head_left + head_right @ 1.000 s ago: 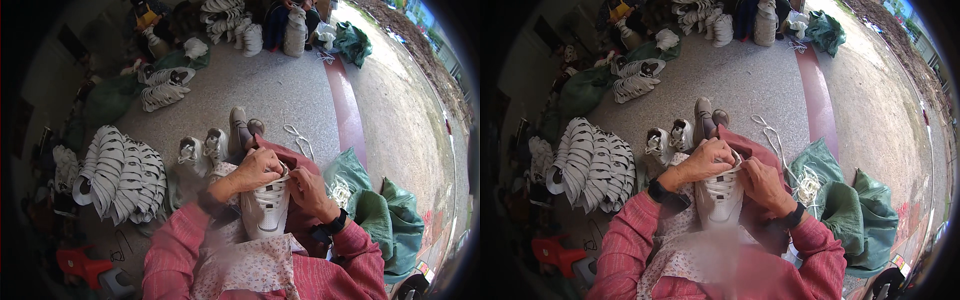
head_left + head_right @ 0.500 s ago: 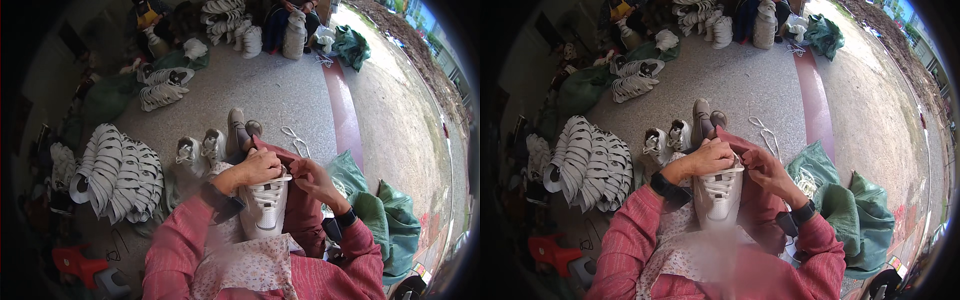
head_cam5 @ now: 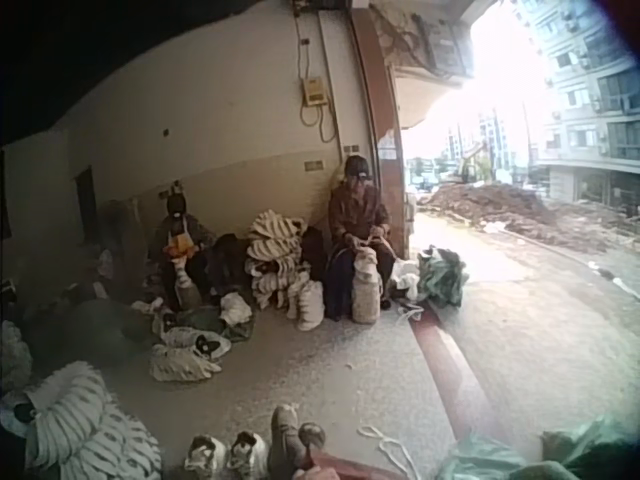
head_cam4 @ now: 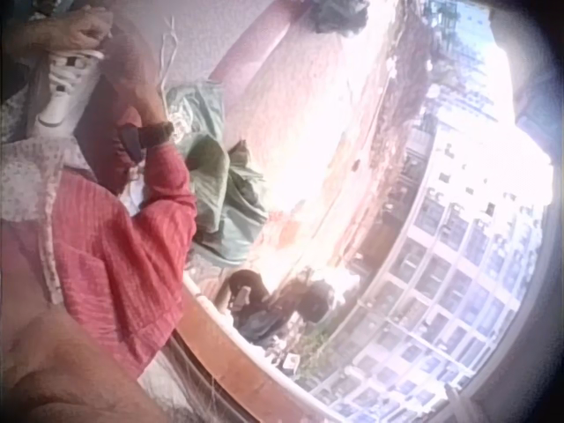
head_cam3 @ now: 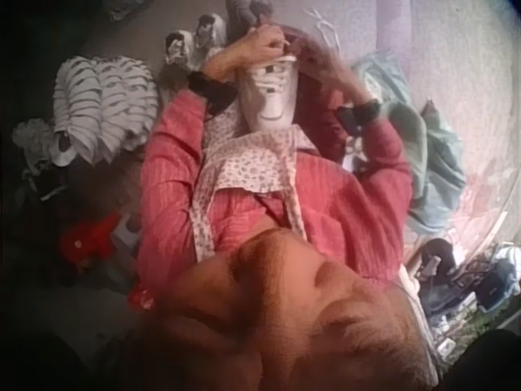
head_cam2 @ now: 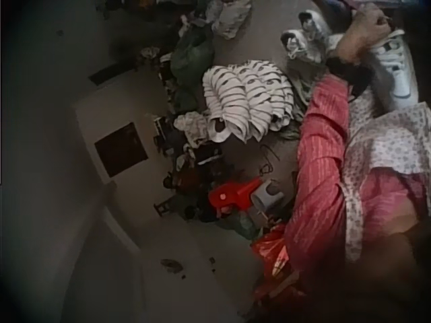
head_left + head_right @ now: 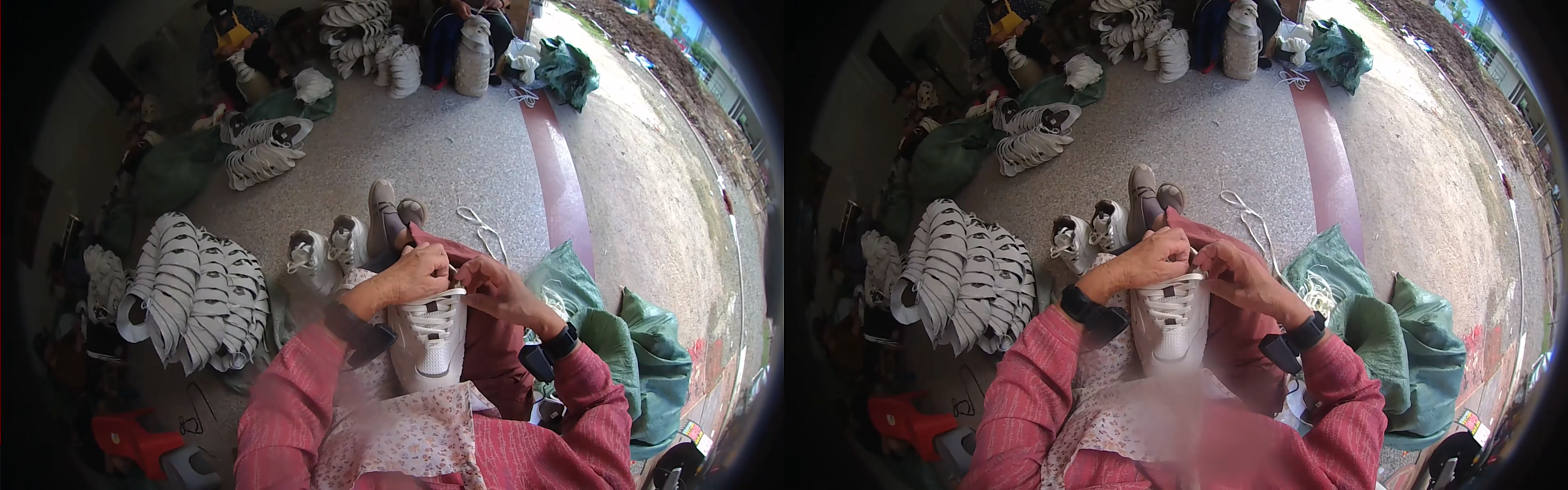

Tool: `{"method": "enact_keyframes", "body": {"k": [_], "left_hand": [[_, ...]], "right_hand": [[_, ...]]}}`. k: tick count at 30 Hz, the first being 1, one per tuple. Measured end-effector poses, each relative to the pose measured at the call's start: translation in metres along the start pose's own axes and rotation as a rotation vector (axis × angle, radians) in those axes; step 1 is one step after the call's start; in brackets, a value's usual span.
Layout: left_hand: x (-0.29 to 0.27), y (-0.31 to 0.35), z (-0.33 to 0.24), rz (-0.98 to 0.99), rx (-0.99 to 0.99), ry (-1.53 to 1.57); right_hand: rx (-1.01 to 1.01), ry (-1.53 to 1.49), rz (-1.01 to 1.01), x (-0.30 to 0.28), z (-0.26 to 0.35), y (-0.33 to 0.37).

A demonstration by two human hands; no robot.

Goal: The person sits on the floor and laces a white sneaker by hand. They thread the white shoelace through the eyelets, pull it tight, and adjust the fit repeatedly.

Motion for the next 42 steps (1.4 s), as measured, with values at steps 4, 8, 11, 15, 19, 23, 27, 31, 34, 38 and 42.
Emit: {"method": "enact_keyframes", "body": {"k": [4, 8, 11, 15, 19, 23, 27, 31, 34, 38, 42], "left_hand": [[0.001, -0.001, 0.005, -0.1, -0.049, 0.08], [-0.007, 0.0, 0.011, -0.163, -0.146, 0.233], [-0.008, 0.0, 0.012, -0.19, -0.171, 0.252], [-0.013, 0.0, 0.015, -0.247, -0.21, 0.267], [-0.011, 0.001, 0.021, -0.22, -0.351, 0.356], [-0.011, 0.002, 0.018, -0.199, -0.379, 0.425], [-0.013, 0.002, 0.017, -0.24, -0.322, 0.494], [-0.021, 0.013, 0.009, -0.474, 0.017, 0.317], [-0.021, 0.025, 0.002, -0.447, 0.096, 0.261], [-0.015, 0.023, 0.01, -0.288, -0.048, 0.519], [-0.03, 0.03, 0.003, -0.37, -0.014, 0.516]], "right_hand": [[-0.013, -0.031, -0.03, 0.004, -0.009, 0.003], [0.01, -0.117, -0.017, 0.002, -0.013, 0.005], [0.038, -0.153, -0.008, 0.002, -0.018, 0.004], [0.076, -0.132, 0.05, 0.003, -0.01, -0.001], [0.037, -0.063, 0.177, 0.001, -0.005, -0.012], [-0.059, 0.088, 0.191, 0.004, 0.011, -0.026], [-0.168, 0.147, 0.305, 0.008, 0.017, -0.039], [-0.16, 0.123, 0.336, 0.011, 0.02, -0.047], [0.022, 0.106, 0.357, 0.013, 0.027, -0.039], [-0.125, 0.349, 0.371, 0.018, 0.064, -0.03], [-0.292, 0.694, 0.306, 0.003, 0.053, -0.05]]}}
Point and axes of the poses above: each hand's wrist, its own y-axis away from the middle knuckle, its own x-axis out of the palm, z = x × y, the point moved 6 cm from there along -y, towards the middle knuckle, and after that the axes turned 15 degrees about -z, right-handed, at the moved point
